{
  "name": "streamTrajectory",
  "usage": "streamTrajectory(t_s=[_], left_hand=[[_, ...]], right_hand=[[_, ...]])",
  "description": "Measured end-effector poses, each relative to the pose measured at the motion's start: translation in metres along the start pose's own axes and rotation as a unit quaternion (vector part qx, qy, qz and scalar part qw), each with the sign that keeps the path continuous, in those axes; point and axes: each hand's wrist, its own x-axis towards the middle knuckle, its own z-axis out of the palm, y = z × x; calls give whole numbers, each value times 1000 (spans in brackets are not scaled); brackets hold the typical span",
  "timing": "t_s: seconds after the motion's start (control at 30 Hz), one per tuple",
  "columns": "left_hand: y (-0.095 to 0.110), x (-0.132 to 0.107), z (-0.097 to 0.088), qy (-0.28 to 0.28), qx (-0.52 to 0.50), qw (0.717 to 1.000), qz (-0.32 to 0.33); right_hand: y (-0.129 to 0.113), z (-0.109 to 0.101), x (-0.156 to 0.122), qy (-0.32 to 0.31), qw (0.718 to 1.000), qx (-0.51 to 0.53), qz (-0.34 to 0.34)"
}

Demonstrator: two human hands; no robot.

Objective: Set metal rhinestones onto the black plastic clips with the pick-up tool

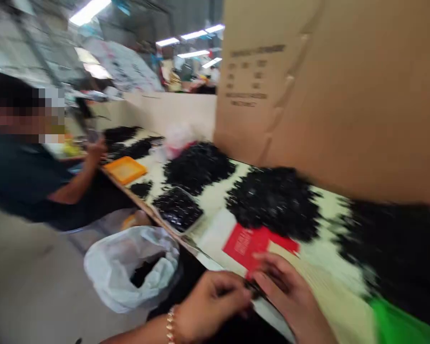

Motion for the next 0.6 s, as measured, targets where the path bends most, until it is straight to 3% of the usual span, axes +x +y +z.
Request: streamTrajectory(t_s=[0.03,0.17,0.33,0.6], left_hand=[[1,0,0,18,0,1000,-16],[7,-2,-6,12,-17,998,-66],[9,-6,-8,5,-78,987,-140],[12,-4,-3,39,-147,976,-159]], right_hand=[[2,-4,-7,-24,999,35,29],[10,0,-14,-38,990,131,32],[16,5,-16,-17,988,148,35],[19,3,-12,13,986,164,22]])
